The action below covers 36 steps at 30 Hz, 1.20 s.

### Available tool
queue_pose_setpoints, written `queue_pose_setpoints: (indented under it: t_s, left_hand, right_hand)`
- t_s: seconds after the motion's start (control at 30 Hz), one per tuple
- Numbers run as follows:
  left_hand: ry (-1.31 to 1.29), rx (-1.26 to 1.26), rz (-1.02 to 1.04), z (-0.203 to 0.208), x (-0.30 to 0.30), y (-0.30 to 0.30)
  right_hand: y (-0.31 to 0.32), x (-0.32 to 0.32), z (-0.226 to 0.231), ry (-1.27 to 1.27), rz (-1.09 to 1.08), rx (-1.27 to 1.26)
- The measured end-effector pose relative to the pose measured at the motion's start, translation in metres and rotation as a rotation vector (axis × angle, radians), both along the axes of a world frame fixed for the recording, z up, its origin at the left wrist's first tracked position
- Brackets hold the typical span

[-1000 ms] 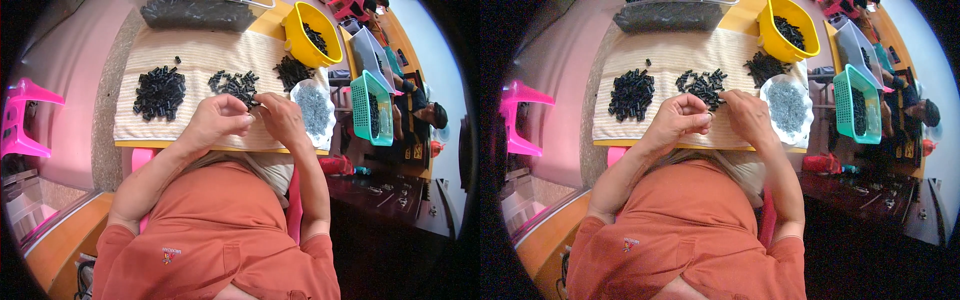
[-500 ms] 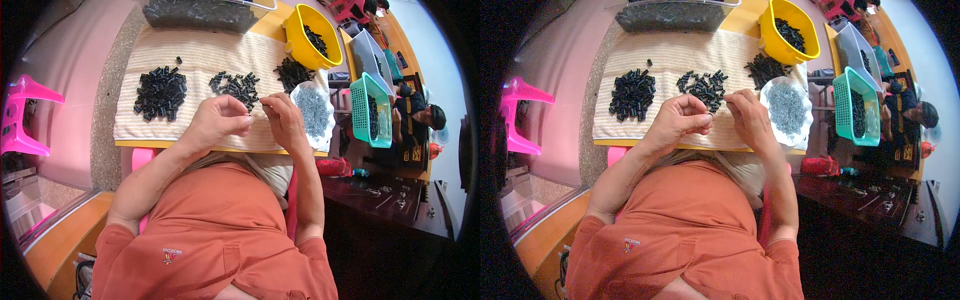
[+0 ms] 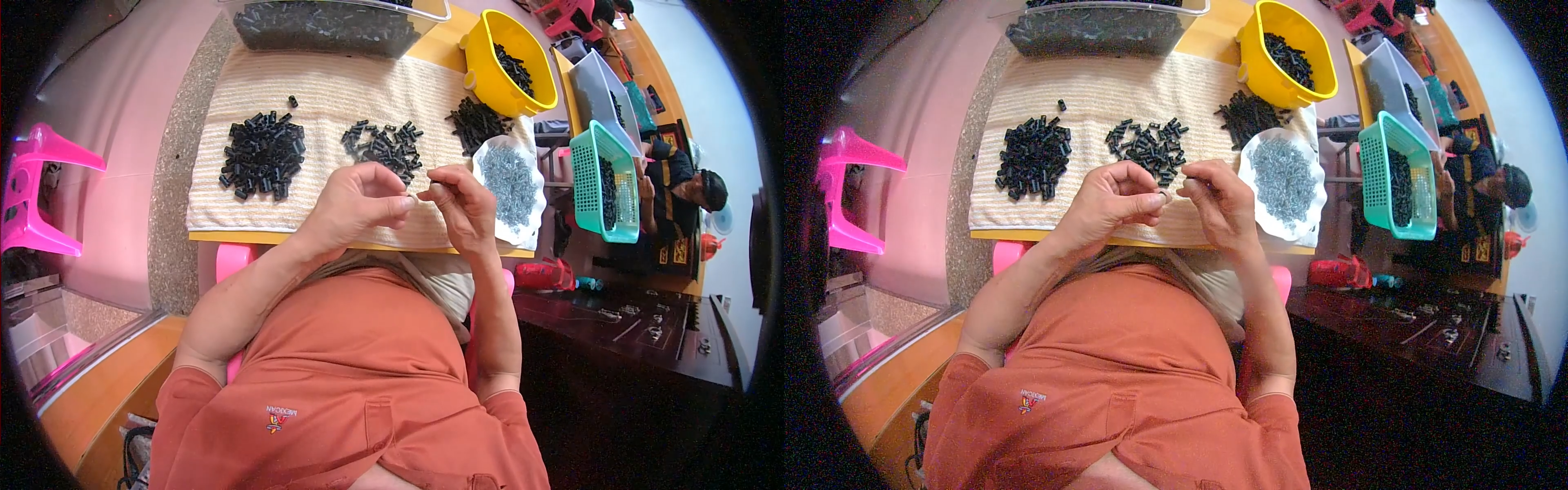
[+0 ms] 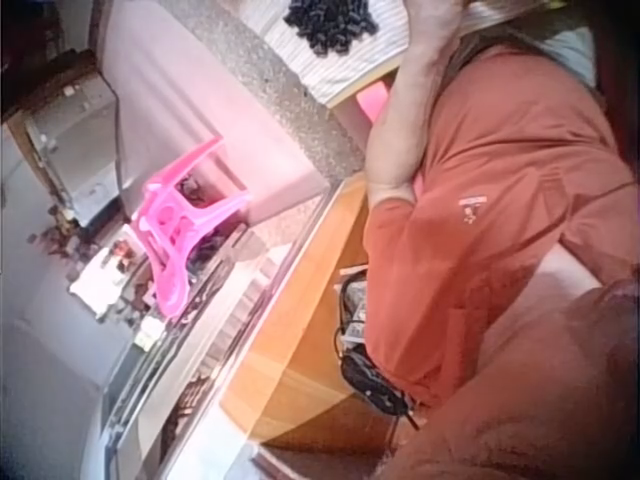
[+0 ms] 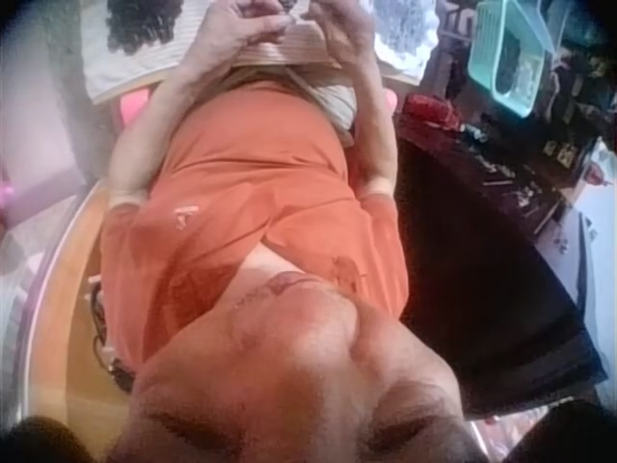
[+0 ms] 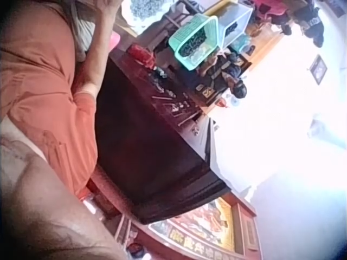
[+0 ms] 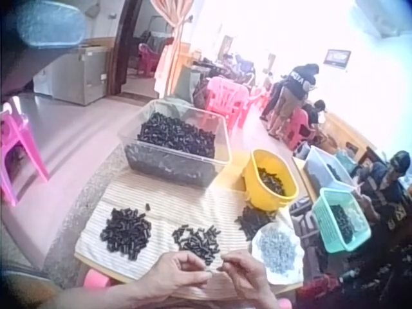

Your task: The person sorts plastic pieces and metal pins on the table, then assembles components by picking up the pins and inserting them into the plastic pieces by hand.

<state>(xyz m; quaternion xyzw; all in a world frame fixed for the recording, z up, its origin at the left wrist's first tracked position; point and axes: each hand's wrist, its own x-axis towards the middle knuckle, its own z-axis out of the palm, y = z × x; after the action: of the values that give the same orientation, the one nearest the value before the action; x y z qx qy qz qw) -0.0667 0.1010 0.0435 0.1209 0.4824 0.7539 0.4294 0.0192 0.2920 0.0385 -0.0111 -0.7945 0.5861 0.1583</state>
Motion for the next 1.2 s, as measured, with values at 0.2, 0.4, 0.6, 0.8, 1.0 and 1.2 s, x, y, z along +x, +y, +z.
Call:
queue_pose_setpoints:
  t_s: [0.2,0.4,0.6,0.8,1.0,1.2]
  left_hand:
    - [0.009,-0.005,-0.01,0.0,0.0,-0.001]
    - [0.004,-0.009,-0.015,0.0,0.0,0.0]
    - [0.017,0.002,-0.02,0.001,0.0,0.0]
    - [0.044,-0.008,-0.026,0.002,0.0,0.0]
    - [0.079,-0.034,-0.037,0.0,0.002,0.001]
    - [0.071,-0.034,-0.134,0.003,0.0,-0.003]
  right_hand:
    - [0.001,0.006,-0.002,-0.073,-0.04,-0.26]
    - [-0.002,0.011,0.005,-0.186,-0.027,-0.401]
    - [0.0,0.013,0.003,-0.187,0.063,-0.421]
    - [-0.002,0.013,0.009,-0.18,0.118,-0.322]
    - [-0.001,0.016,0.019,-0.153,0.153,-0.102]
    - [0.004,0.014,0.044,-0.247,0.256,0.166]
